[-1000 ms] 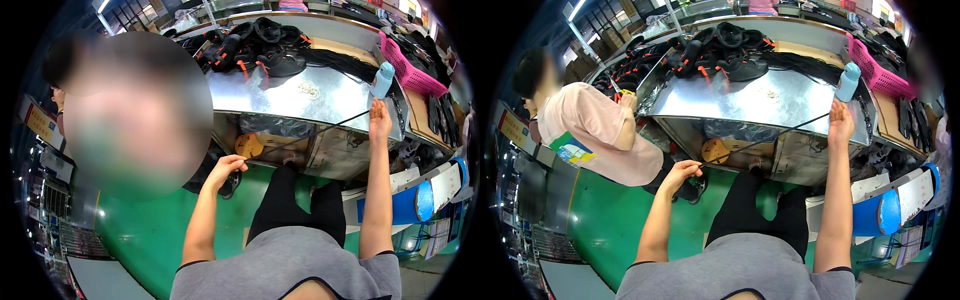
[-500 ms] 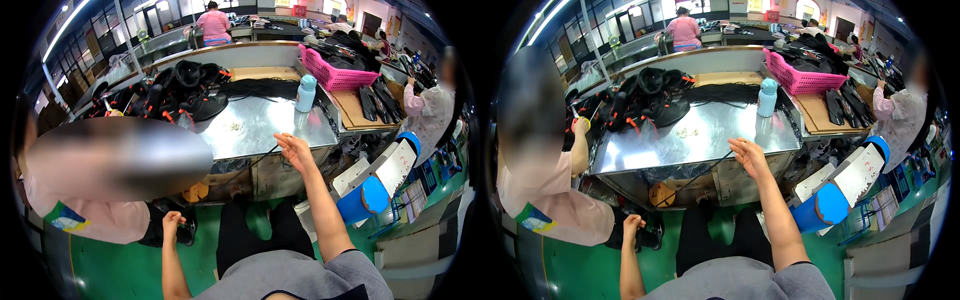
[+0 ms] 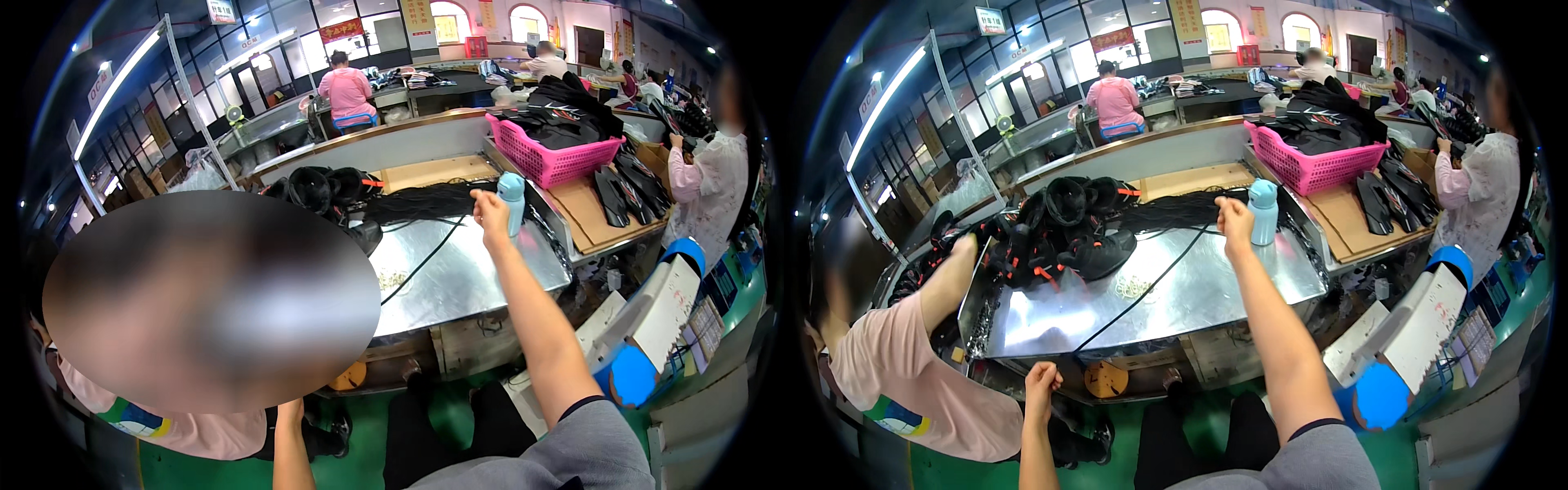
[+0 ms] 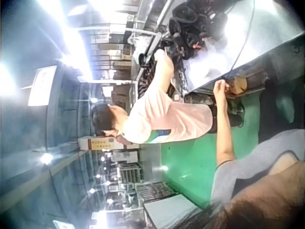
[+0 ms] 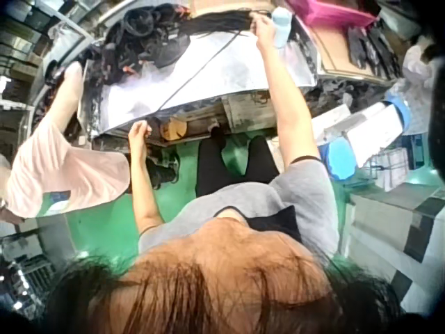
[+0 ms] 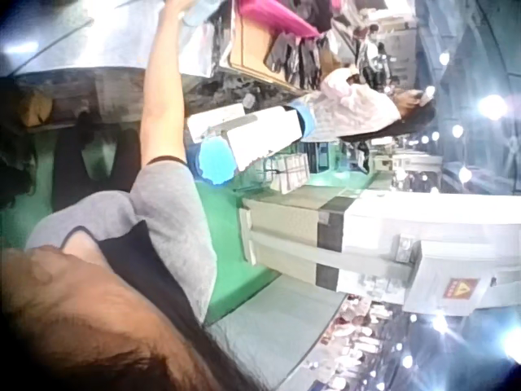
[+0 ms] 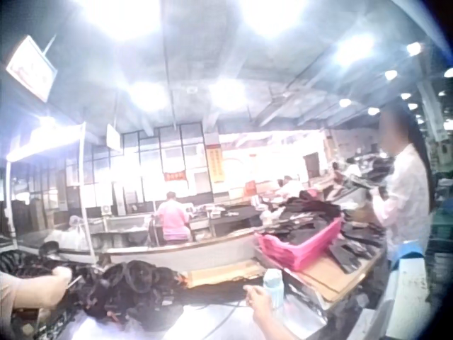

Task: The person opens a drawer under a metal worktable and removes keys, a case, a lighter, and rubber bands, placing them on the table. They then close the drawer and gather the rubber bands into a small bundle.

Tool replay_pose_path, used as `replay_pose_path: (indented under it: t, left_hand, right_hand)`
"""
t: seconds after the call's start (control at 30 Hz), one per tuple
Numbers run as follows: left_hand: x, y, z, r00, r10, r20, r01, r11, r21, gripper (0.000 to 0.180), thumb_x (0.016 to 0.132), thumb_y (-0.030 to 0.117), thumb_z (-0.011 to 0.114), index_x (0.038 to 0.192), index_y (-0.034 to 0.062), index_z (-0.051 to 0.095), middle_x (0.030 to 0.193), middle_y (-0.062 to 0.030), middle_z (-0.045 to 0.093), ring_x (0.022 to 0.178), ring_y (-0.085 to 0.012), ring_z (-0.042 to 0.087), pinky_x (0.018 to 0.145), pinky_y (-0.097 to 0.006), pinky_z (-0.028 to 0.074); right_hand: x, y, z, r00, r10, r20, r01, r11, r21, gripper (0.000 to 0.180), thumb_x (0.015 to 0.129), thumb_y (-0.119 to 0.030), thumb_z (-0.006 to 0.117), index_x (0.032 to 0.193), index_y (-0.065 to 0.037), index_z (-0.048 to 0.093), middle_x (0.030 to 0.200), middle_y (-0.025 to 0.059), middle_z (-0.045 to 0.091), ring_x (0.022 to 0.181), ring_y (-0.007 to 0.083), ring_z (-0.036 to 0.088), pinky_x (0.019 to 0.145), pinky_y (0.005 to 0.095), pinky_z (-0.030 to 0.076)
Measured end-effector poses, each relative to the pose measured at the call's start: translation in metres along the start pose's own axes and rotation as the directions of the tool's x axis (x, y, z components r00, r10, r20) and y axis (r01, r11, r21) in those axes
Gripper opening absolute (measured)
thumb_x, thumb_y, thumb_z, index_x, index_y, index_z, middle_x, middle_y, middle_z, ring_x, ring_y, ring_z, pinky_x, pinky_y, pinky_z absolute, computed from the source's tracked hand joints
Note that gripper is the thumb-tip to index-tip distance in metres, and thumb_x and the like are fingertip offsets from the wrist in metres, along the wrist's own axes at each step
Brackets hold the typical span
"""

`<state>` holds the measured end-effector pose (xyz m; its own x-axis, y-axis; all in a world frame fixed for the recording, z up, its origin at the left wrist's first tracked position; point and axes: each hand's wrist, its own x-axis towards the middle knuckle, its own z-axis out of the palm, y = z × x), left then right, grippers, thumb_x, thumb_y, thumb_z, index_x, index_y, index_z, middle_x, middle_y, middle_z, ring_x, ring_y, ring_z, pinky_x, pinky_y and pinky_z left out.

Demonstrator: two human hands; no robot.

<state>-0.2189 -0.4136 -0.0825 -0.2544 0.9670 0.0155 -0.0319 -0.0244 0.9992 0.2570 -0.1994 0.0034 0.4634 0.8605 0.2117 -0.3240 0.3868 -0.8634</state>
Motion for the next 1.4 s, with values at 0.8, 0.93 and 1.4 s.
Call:
replay_pose_path:
  t: [0.8,0.93,1.4]
  left_hand:
    - [0.22,0.021,0.243,0.724,0.574,0.383,-0.683,0.519,0.514,0.03,0.077,0.003,0.067,0.106,0.0025,0.059,0.11,-0.014,0.055,0.103,-0.0287,0.054,0.085,-0.035,0.045]
    - [0.115,0.007,0.178,0.79,0.5,0.354,-0.605,0.548,0.577,0.033,0.079,0.003,0.065,0.111,0.0033,0.057,0.116,-0.0152,0.054,0.108,-0.0297,0.053,0.086,-0.035,0.045]
    - [0.113,-0.038,0.137,0.84,0.461,0.287,-0.493,0.427,0.758,0.024,0.082,0.009,0.063,0.105,0.0047,0.059,0.106,-0.0154,0.056,0.094,-0.0339,0.056,0.079,-0.04,0.046]
  right_hand:
    - [0.248,-0.035,-0.184,0.853,-0.509,0.119,0.306,0.301,-0.903,0.024,0.082,-0.01,0.057,0.102,0.002,0.062,0.095,0.0178,0.061,0.075,0.0236,0.066,0.071,0.0343,0.053]
    - [0.177,-0.044,-0.116,0.832,-0.543,-0.114,0.319,0.636,-0.703,0.022,0.086,-0.005,0.051,0.105,0.0,0.062,0.099,0.0125,0.063,0.075,0.0187,0.066,0.071,0.0299,0.052]
    - [-0.38,0.236,-0.162,0.442,0.829,0.342,0.226,0.267,-0.937,0.022,0.087,-0.017,0.049,0.088,0.002,0.06,0.091,0.0227,0.063,0.081,0.0406,0.06,0.071,0.0442,0.049]
